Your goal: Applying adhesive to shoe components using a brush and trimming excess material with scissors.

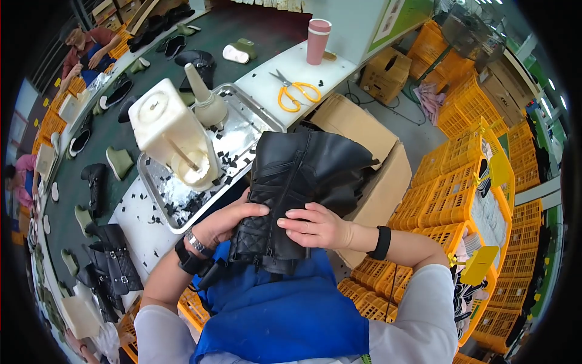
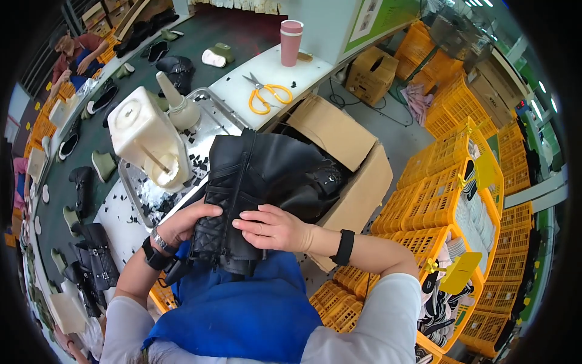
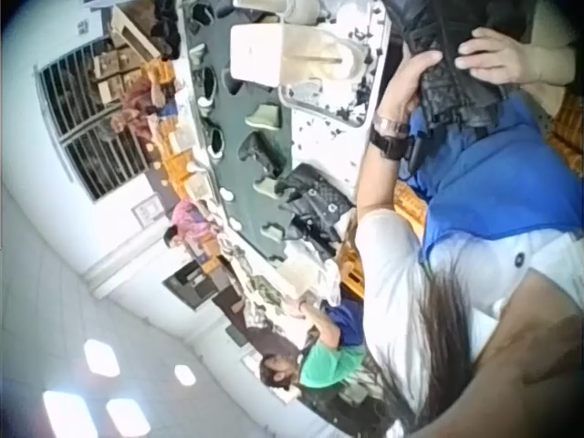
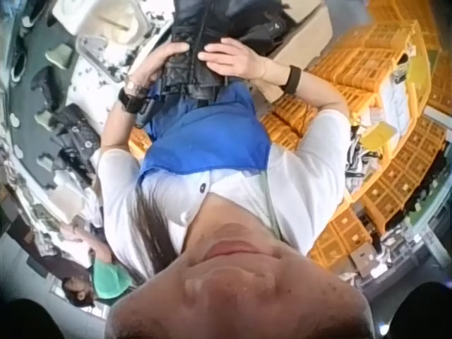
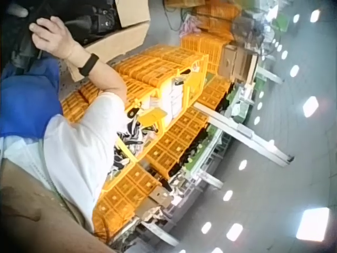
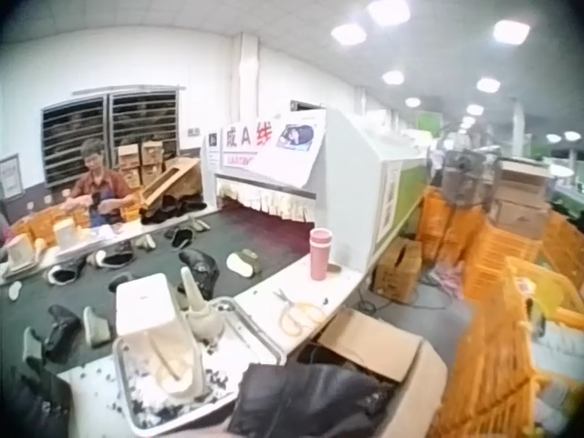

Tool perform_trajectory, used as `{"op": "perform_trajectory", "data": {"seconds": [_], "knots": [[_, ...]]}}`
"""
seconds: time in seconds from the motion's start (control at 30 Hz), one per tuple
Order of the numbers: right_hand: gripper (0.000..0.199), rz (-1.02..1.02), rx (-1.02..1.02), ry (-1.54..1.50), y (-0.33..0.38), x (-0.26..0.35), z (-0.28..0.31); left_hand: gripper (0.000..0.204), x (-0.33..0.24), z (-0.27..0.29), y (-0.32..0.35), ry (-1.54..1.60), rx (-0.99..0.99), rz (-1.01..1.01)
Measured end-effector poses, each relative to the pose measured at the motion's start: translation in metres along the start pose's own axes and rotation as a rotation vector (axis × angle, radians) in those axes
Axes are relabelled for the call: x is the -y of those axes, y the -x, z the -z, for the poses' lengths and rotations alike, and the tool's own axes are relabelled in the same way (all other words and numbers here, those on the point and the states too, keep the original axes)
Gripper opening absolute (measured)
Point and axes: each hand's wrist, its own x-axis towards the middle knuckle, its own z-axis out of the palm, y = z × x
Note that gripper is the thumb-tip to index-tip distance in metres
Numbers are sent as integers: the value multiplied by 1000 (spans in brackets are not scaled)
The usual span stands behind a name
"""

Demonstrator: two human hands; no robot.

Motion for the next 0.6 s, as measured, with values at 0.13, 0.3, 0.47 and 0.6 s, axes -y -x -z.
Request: {"op": "perform_trajectory", "data": {"seconds": [0.13, 0.3, 0.47, 0.6], "knots": [[15, -16, 26, -9, 0, 6, -7, 72, 0, -4, 4, -32, 13, -79], [30, -100, 378, -186, -11, 22, 22, 86, 3, 10, 23, -597, -233, -369], [19, -364, 134, -444, 6, 15, 71, 98, 9, 36, 52, -690, -135, -506], [17, -1152, -237, -943, 6, -43, 80, 97, 16, 51, 49, -600, -29, -186]]}}
